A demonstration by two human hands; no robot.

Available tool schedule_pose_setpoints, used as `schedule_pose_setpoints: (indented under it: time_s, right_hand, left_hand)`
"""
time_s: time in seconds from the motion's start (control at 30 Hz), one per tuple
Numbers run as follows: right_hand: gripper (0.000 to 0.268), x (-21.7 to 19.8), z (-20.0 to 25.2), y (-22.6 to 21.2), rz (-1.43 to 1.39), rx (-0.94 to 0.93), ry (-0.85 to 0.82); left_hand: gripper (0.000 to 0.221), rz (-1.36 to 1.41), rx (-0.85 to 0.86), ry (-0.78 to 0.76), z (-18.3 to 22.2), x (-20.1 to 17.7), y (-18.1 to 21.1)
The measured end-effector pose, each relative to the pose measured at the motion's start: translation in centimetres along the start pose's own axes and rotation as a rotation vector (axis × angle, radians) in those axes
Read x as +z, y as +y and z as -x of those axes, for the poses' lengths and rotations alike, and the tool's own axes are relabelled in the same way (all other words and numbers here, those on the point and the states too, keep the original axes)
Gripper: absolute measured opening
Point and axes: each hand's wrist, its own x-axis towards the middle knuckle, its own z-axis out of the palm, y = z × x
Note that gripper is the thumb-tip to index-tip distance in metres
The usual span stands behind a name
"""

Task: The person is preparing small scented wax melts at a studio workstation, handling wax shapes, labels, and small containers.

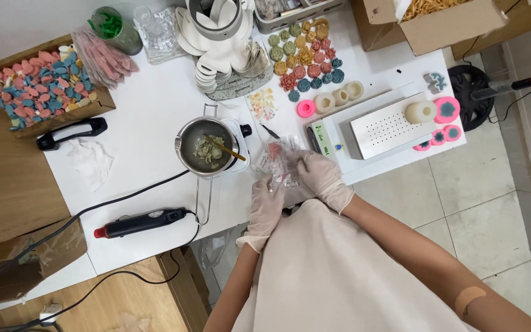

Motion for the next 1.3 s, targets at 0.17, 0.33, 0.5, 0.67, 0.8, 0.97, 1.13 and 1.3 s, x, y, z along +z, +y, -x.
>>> schedule_pose_setpoints:
  time_s: [0.17, 0.33, 0.5, 0.67, 0.8, 0.97, 1.13, 1.3]
  right_hand:
    - [0.026, -6.9, -1.4, 0.4, -0.784, 0.418, -0.072]
    - [0.039, -15.5, -2.2, -3.1, -1.298, 0.51, -0.262]
    - [0.048, -21.4, -2.1, -8.8, -0.46, -0.133, 0.406]
    - [0.037, -20.0, -2.8, -8.5, -0.505, -0.047, 0.295]
    - [0.025, -19.3, -3.3, -7.8, -0.902, 0.346, 0.005]
    - [0.025, -18.0, -4.2, -6.7, -1.233, 0.317, 0.029]
    - [0.006, -15.4, -3.6, -4.7, -1.274, 0.231, 0.042]
    - [0.016, -15.9, -3.4, -4.7, -1.563, 0.361, -0.151]
  left_hand:
    - [0.061, 0.475, -0.147, -0.095, -2.5, -2.6, 8.2]
    - [0.054, 1.101, -0.291, -0.219, -3.6, -5.0, 14.7]
    - [0.041, 1.117, -0.244, -0.081, -4.1, -5.3, 16.8]
    - [0.037, 0.957, -0.183, -0.018, -3.3, -6.6, 17.8]
    - [0.036, 0.821, -0.067, 0.007, -2.3, -7.8, 16.7]
    - [0.035, 0.777, -0.083, 0.147, -2.6, -8.4, 15.5]
    - [0.031, 0.733, -0.093, 0.251, -2.5, -9.5, 17.7]
    - [0.027, 0.554, -0.029, 0.316, -1.4, -11.4, 21.6]
